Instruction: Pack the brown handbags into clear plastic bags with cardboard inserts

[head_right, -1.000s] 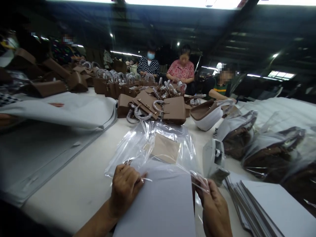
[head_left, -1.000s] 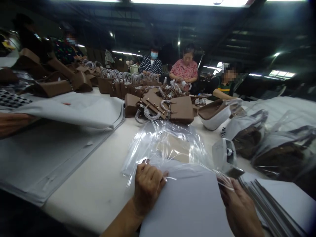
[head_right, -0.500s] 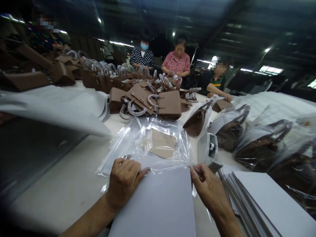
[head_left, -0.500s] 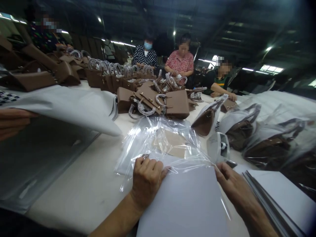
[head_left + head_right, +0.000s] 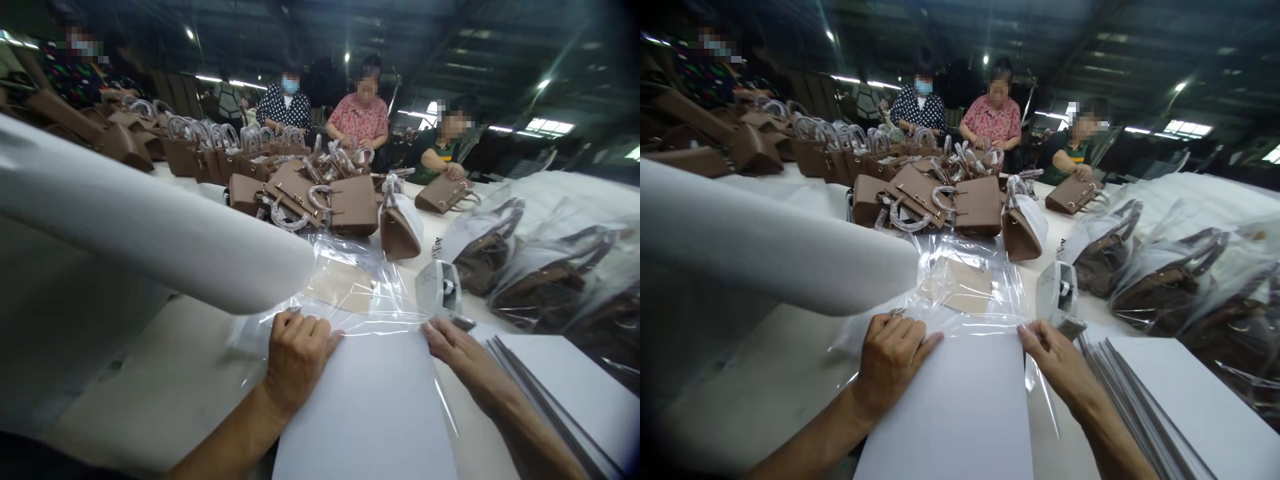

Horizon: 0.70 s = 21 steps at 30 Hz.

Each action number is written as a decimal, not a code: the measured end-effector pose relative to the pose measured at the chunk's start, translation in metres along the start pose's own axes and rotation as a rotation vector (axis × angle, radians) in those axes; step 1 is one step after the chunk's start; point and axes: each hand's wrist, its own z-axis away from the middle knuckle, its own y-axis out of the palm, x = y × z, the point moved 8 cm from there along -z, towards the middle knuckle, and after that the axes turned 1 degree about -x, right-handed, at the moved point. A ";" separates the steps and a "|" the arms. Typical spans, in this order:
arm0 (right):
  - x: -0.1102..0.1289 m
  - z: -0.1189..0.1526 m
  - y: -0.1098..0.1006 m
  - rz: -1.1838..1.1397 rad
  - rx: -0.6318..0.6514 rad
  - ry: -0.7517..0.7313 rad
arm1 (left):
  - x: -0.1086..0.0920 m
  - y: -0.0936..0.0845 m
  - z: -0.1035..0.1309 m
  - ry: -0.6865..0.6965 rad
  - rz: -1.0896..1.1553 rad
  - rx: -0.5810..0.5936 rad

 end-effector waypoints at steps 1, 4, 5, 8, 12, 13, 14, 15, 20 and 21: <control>-0.001 0.000 0.002 -0.028 0.047 0.002 | 0.000 -0.001 0.000 -0.005 0.003 -0.012; -0.008 0.000 0.000 -0.102 0.072 0.025 | 0.001 0.000 0.001 -0.015 0.005 -0.029; -0.010 0.001 0.000 -0.082 0.076 0.038 | 0.001 0.001 0.000 -0.011 0.004 -0.015; -0.013 0.003 0.007 0.078 0.126 0.044 | -0.001 0.002 -0.002 0.004 -0.002 0.021; -0.009 0.018 0.005 0.198 -0.083 0.006 | -0.005 -0.006 -0.001 0.066 0.056 -0.025; -0.006 0.024 0.002 0.219 -0.180 -0.026 | -0.006 -0.009 0.001 0.088 0.079 -0.046; -0.001 0.032 0.000 0.239 -0.277 -0.083 | -0.005 -0.012 0.005 0.106 0.100 -0.070; 0.006 0.039 0.000 0.260 -0.361 -0.165 | -0.003 -0.016 0.009 0.118 0.115 -0.096; 0.031 0.070 0.008 0.309 -0.559 -0.647 | 0.020 -0.032 0.032 0.117 0.106 -0.169; 0.031 0.073 0.009 0.307 -0.564 -0.708 | 0.025 -0.033 0.036 0.122 0.076 -0.176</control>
